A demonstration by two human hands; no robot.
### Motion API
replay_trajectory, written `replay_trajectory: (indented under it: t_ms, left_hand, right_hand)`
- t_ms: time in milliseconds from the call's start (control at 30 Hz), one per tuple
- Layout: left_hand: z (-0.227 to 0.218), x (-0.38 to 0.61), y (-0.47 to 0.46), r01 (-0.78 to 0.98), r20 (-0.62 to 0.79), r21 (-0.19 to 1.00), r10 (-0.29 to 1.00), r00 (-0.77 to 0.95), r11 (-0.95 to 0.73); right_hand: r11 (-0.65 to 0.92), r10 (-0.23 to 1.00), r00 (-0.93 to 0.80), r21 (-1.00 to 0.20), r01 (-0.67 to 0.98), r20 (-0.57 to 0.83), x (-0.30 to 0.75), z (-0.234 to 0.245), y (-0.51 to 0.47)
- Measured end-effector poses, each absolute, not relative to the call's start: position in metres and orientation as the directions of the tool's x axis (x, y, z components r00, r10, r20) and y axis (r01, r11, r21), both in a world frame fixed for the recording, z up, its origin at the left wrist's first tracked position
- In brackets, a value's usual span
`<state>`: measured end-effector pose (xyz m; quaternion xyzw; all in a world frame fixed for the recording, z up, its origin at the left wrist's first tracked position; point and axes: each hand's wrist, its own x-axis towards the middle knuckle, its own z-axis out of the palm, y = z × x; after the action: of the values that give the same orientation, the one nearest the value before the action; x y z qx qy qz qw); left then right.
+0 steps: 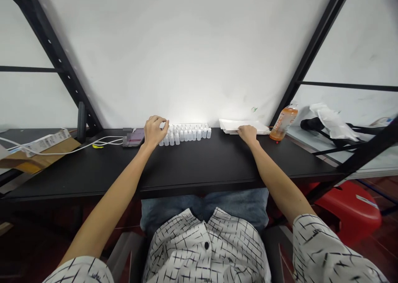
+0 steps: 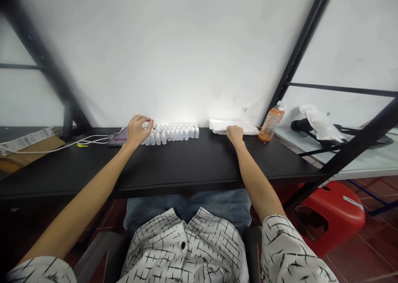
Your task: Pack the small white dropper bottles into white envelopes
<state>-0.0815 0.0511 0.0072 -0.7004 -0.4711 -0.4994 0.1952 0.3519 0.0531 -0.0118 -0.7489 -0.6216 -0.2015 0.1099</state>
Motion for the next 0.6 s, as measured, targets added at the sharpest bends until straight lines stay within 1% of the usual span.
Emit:
replay_trajectory:
  t_ms: [100,167,233,300,367,433,500,567,600]
  left_hand:
    - [0.006,-0.084,0.053,0.839,0.869,0.278,0.494,-0.012,-0.468]
    - [0.006,-0.087,0.054,0.829,0.855,0.313,0.518,-0.033,-0.464]
    - [0.007,-0.089,0.054,0.819,0.842,0.338,0.538,-0.043,-0.464]
    - [0.009,-0.089,0.053,0.811,0.833,0.359,0.551,-0.055,-0.461]
    - [0.011,-0.09,0.051,0.807,0.832,0.373,0.55,-0.072,-0.458]
    - [0.014,-0.092,0.049,0.802,0.835,0.384,0.543,-0.09,-0.458]
    - [0.016,-0.095,0.048,0.791,0.834,0.402,0.541,-0.109,-0.461]
    - [0.018,-0.098,0.047,0.766,0.823,0.44,0.552,-0.135,-0.468]
    - [0.019,-0.1,0.047,0.74,0.81,0.477,0.564,-0.16,-0.474]
  right_hand:
    - [-0.153,0.872,0.09,0.095,0.984,0.482,0.344,-0.011,0.049]
    - [-0.139,0.84,0.083,0.064,0.988,0.537,0.339,-0.009,0.048]
    - [-0.129,0.783,0.092,0.016,0.991,0.615,0.334,-0.004,0.047]
    - [-0.101,0.685,0.09,-0.029,0.995,0.723,0.328,0.003,0.046]
    - [-0.022,0.533,0.046,-0.041,0.999,0.845,0.319,0.012,0.043]
    - [0.101,0.351,-0.045,0.01,0.995,0.935,0.305,0.02,0.035]
    - [0.228,0.204,-0.16,0.112,0.967,0.966,0.285,0.023,0.023]
    - [0.356,0.136,-0.307,0.242,0.903,0.942,0.261,0.019,0.006]
    - [0.415,0.134,-0.393,0.308,0.856,0.91,0.248,0.015,-0.004]
